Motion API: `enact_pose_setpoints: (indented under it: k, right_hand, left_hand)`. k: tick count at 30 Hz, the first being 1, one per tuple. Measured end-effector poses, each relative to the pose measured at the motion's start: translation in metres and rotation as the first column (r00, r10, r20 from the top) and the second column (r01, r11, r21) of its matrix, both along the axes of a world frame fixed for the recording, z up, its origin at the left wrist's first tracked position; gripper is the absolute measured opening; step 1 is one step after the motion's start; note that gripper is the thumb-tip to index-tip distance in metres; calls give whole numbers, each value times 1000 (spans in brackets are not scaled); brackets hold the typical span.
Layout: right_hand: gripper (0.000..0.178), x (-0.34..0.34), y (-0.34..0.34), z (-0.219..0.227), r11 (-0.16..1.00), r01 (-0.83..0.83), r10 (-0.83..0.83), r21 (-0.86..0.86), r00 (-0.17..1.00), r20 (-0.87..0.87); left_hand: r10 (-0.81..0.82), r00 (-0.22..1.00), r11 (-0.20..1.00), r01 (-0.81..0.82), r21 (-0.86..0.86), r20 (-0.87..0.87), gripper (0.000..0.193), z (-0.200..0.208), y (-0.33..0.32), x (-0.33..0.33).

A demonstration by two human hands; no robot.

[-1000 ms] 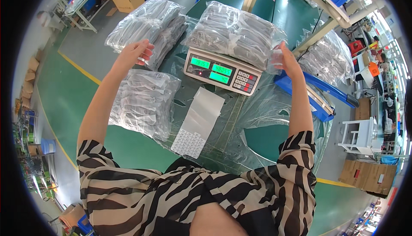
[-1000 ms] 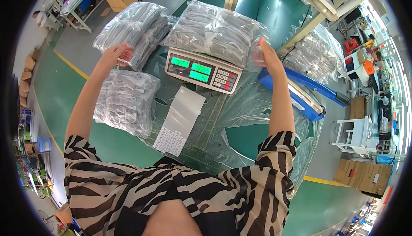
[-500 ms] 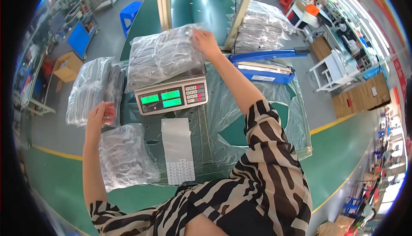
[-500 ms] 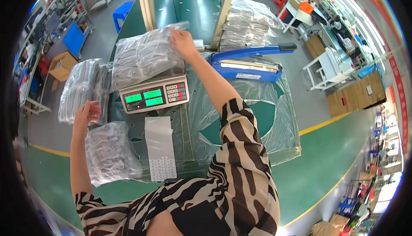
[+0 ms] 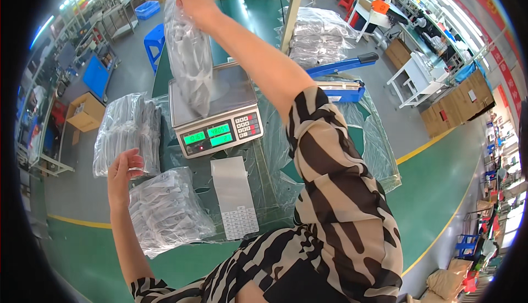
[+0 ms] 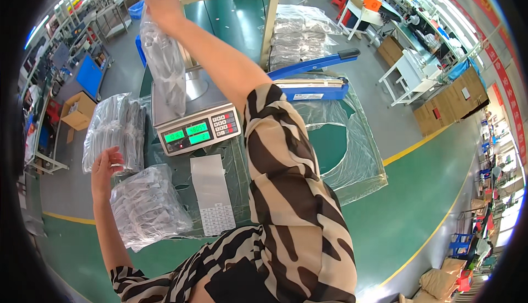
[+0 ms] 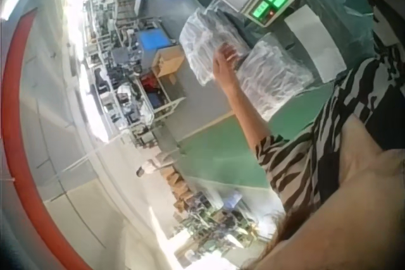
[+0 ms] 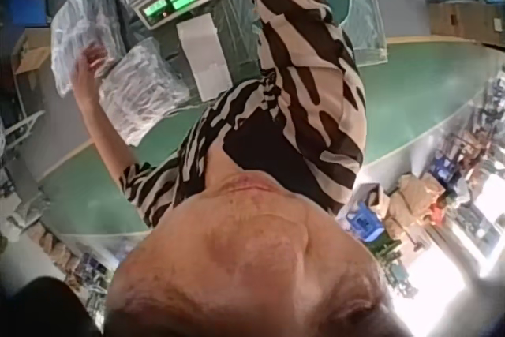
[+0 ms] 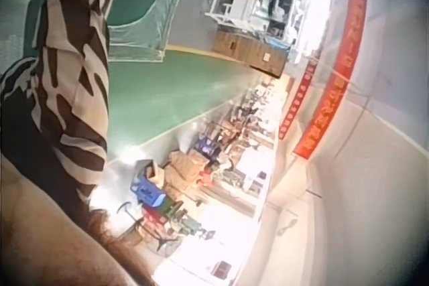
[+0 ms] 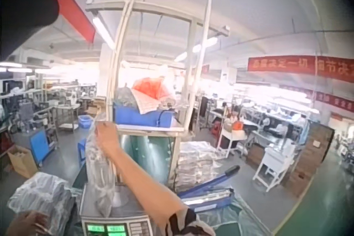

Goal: Weighing components in plastic bags and sealing them using a heat sealer.

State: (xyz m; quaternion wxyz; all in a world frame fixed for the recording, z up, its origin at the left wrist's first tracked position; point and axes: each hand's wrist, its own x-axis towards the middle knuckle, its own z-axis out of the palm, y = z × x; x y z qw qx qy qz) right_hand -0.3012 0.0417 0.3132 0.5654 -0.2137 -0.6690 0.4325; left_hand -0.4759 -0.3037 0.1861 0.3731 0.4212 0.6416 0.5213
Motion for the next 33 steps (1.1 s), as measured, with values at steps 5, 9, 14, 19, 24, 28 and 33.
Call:
enact_pose_setpoints:
  k: [5, 9, 14, 19, 24, 28, 33]
  right_hand:
    - [34, 79, 11, 44, 976, -109, 109, 190, 994, 8]
    - [13, 170, -14, 45, 656, -17, -244, 755, 941, 233]
    - [37, 287, -68, 10, 927, -247, 109, 281, 897, 428]
    - [26, 386, -110, -50, 850, -511, 367, 128, 749, 552]
    - [23, 471, -129, -88, 744, -644, 414, 177, 653, 634]
    - [33, 515, -128, -86, 734, -665, 453, 137, 630, 631]
    - [33, 537, -117, -83, 715, -664, 404, 218, 648, 646]
  left_hand:
    - [-80, 978, 989, 101, 104, -195, 37, 43, -10, 49]
    - [-125, 877, 929, 268, 257, -464, 34, 80, 7, 113]
    - [63, 544, 728, 548, 412, -837, 48, 122, 61, 237]
    - [-130, 481, 644, 706, 295, -867, 66, 101, 103, 358]
    - [-382, 328, 521, 848, 92, -864, 54, 68, 137, 437]
    - [-429, 121, 447, 890, -94, -895, 37, 62, 149, 470]
    - [-162, -139, 483, 852, -201, -977, 26, 67, 160, 472]
